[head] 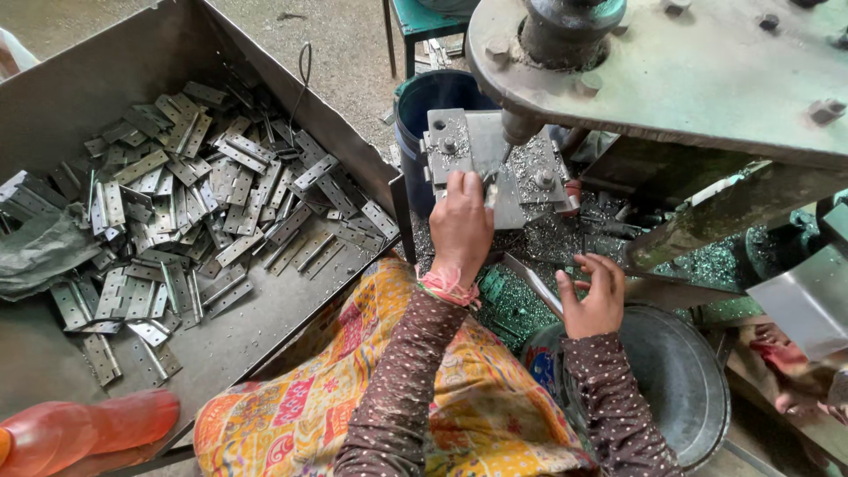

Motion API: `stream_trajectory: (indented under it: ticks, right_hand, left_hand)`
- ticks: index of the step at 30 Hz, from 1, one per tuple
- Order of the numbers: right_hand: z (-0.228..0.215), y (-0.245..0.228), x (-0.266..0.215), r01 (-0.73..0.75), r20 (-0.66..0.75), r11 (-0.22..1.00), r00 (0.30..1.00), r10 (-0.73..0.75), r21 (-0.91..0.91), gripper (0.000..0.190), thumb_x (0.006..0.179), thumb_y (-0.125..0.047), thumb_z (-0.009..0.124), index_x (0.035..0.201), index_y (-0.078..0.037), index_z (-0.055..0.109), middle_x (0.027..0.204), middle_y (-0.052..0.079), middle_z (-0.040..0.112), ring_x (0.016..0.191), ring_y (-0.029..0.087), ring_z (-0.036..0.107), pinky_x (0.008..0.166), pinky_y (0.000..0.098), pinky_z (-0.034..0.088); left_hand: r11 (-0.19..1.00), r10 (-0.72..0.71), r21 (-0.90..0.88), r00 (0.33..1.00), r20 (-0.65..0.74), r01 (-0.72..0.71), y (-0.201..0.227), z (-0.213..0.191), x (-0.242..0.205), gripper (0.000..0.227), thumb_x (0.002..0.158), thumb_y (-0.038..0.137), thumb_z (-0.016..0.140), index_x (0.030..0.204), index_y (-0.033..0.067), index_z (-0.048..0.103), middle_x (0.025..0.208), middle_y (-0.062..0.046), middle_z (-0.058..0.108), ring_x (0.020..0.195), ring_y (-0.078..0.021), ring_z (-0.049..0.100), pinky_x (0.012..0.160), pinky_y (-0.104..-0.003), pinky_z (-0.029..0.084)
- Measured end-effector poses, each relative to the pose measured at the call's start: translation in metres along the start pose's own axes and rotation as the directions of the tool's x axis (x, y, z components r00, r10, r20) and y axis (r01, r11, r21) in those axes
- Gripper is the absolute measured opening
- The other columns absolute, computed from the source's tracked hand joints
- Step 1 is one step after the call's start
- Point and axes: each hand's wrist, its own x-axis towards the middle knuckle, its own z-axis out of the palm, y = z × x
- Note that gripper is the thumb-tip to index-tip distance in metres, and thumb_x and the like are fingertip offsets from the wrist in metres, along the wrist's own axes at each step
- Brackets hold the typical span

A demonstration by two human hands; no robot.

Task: The person sits on the floor and repeatedly places small metal brackets into a manual punching machine. They operate the lever to punch holes, then remove the processed brackets and drop them into a metal bin. The cycle continues with multiple brackets throughout the clip.

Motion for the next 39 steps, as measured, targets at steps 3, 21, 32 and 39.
stream_trajectory:
  ticks: [3,21,32,39]
  right_hand:
    - [0.002,0.002,-0.004,0.001,0.021,0.999,1.000,0.000,-0.041,0.033,0.095,-0.020,0.077,0.122,-0.003,0.066,0.133,0.011,0.054,0.111,0.022,0.063,0.088,0.0333,0.059]
    - [0.002,-0.004,0.000,-0.022,0.103,0.998,0.994,0.028,-0.057,0.030,0.092,-0.020,0.077,0.116,-0.005,0.069,0.131,0.010,0.054,0.107,0.021,0.064,0.085,0.0320,0.059]
    - [0.027,0.062,-0.026,0.184,0.339,0.911,0.939,-0.052,-0.369,0.055,0.079,-0.041,0.081,0.118,-0.006,0.061,0.122,0.019,0.060,0.100,0.035,0.067,0.085,0.0464,0.057]
    - [0.077,0.132,-0.097,-0.027,0.527,0.859,0.780,0.339,-0.512,0.062,0.087,-0.052,0.067,0.129,-0.009,0.052,0.099,0.024,0.072,0.084,0.045,0.071,0.075,0.0540,0.056]
  left_hand:
    - [0.956,0.211,0.229,0.973,-0.096,-0.185,0.004,0.016,0.000,0.014,0.092,0.008,0.065,0.105,0.0081,0.059,0.117,-0.011,0.061,0.077,-0.0285,0.063,0.073,-0.043,0.049]
    - [0.838,0.154,0.462,0.937,0.314,-0.292,-0.012,0.044,-0.044,0.041,0.099,0.023,0.047,0.131,0.0032,0.065,0.149,-0.014,0.055,0.145,-0.0310,0.046,0.127,-0.059,0.016]
    - [0.874,0.131,0.439,0.971,0.199,-0.207,-0.012,0.070,-0.027,0.042,0.095,0.023,0.055,0.120,-0.0061,0.070,0.142,-0.023,0.057,0.138,-0.0371,0.051,0.125,-0.059,0.017]
    - [0.827,0.115,0.518,0.968,0.222,-0.217,-0.013,0.067,-0.032,0.044,0.091,0.021,0.054,0.125,-0.0018,0.071,0.143,-0.017,0.057,0.138,-0.0306,0.052,0.126,-0.059,0.014]
